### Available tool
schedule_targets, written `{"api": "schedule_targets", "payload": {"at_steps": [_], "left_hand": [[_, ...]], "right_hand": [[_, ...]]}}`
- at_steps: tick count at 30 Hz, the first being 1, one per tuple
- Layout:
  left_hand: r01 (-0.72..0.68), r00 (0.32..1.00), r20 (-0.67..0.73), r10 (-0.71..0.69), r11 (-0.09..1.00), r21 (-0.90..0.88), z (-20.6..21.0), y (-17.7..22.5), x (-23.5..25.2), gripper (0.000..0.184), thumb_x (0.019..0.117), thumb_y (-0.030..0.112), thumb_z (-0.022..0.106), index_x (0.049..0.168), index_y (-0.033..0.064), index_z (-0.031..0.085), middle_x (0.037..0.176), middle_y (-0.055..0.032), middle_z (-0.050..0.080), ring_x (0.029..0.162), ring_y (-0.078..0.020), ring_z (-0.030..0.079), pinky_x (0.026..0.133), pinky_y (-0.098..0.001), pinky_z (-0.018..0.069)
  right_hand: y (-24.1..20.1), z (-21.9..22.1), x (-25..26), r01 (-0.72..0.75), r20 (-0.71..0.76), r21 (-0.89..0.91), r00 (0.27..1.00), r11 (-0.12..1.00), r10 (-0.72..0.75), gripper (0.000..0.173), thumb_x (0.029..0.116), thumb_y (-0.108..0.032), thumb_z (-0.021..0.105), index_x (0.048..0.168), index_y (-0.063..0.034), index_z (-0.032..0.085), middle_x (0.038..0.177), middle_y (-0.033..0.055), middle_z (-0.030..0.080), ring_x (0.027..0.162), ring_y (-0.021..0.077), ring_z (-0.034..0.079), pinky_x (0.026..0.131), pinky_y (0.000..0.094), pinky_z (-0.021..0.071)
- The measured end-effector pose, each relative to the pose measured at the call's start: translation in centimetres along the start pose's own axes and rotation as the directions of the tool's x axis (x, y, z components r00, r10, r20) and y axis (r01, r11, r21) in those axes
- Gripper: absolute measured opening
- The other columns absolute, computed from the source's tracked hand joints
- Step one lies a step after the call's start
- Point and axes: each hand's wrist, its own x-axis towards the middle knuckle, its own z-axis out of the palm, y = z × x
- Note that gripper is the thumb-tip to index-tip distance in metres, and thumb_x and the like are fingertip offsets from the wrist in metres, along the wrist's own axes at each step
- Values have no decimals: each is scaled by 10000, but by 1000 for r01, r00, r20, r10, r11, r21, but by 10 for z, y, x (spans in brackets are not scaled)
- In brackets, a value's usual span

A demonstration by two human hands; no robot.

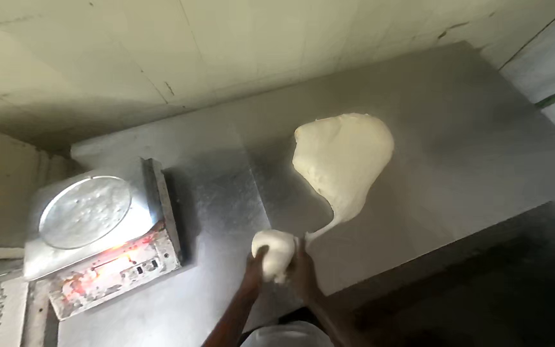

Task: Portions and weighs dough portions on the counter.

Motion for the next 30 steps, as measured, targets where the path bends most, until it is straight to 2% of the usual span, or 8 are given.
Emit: {"api": "schedule_targets", "payload": {"at_steps": [4, 9, 11, 14, 16, 20, 22, 30], "left_hand": [[-39, 998, 29, 55, 914, -404, -63, 83, -24, 372, 1098, 295, 353, 1330, 64, 528, 1062, -121, 696, 926, -213, 701, 787, -428, 611], [-517, 836, -316, 448, 836, -183, -191, 187, -42, 418, 1102, 387, 244, 1389, 160, 444, 1190, 31, 622, 1030, -52, 632, 876, -295, 563], [-444, 750, -395, 530, 847, 293, -264, 203, -13, 452, 1112, 268, 357, 1494, 29, 383, 1402, -118, 536, 1245, -159, 546, 1064, -361, 464], [-98, 653, -526, 545, 750, 654, -332, 197, 13, 667, 1036, 431, 577, 1389, -126, 476, 1285, -400, 559, 1190, -521, 568, 1021, -697, 405], [-181, 615, -536, 578, 765, 617, -296, 174, -4, 577, 1062, 383, 524, 1428, -53, 429, 1269, -310, 563, 1104, -382, 576, 977, -559, 456], [-189, 963, -2, 270, 680, 709, -126, 57, -50, 403, 1069, 171, 511, 1434, 1, 523, 1250, -218, 665, 1129, -300, 660, 1025, -460, 512], [-142, 989, 71, 127, 738, 659, -71, -1, -40, 529, 1049, 264, 556, 1519, 58, 430, 1264, -207, 668, 1137, -319, 675, 1019, -493, 530], [-397, 903, -244, 353, 904, -160, -219, 105, -69, 487, 1116, 389, 304, 1328, 25, 546, 1095, -90, 662, 914, -153, 660, 816, -366, 579]], "right_hand": [[-75, 7, 3, 236, 91, 74, 966, 969, -242, 625, 935, -215, 679, 1494, -54, 448, 1184, 206, 689, 1076, 340, 688, 951, 518, 551], [-115, -110, 29, 337, 136, -240, 940, 911, -312, 446, 1049, -239, 573, 1454, -55, 535, 1174, 244, 691, 1065, 413, 679, 930, 600, 523], [-71, -165, 57, 319, 149, -421, 948, 849, -282, 478, 1027, -208, 602, 1484, -104, 510, 1168, 240, 692, 1049, 431, 679, 895, 630, 524], [45, -194, 91, 235, 202, -516, 968, 824, -149, 616, 957, -239, 692, 1517, -117, 467, 1180, 248, 682, 1076, 435, 666, 925, 631, 517], [98, -159, 80, 112, 217, -416, 976, 903, -22, 746, 964, -356, 687, 1584, -100, 357, 1366, 255, 600, 1257, 419, 589, 1074, 598, 451], [43, -23, 15, 94, 196, -126, 978, 988, -69, 751, 937, -324, 712, 1552, -33, 393, 1292, 265, 647, 1188, 405, 643, 1042, 567, 492], [2, 45, -13, 197, 198, -17, 962, 980, -190, 722, 932, -300, 724, 1513, 12, 430, 1246, 271, 665, 1130, 409, 668, 997, 574, 519], [-119, 29, 62, 501, 339, -222, 844, 836, -416, 616, 993, -273, 650, 1509, -1, 451, 1198, 319, 663, 1113, 487, 651, 978, 652, 488]]}}
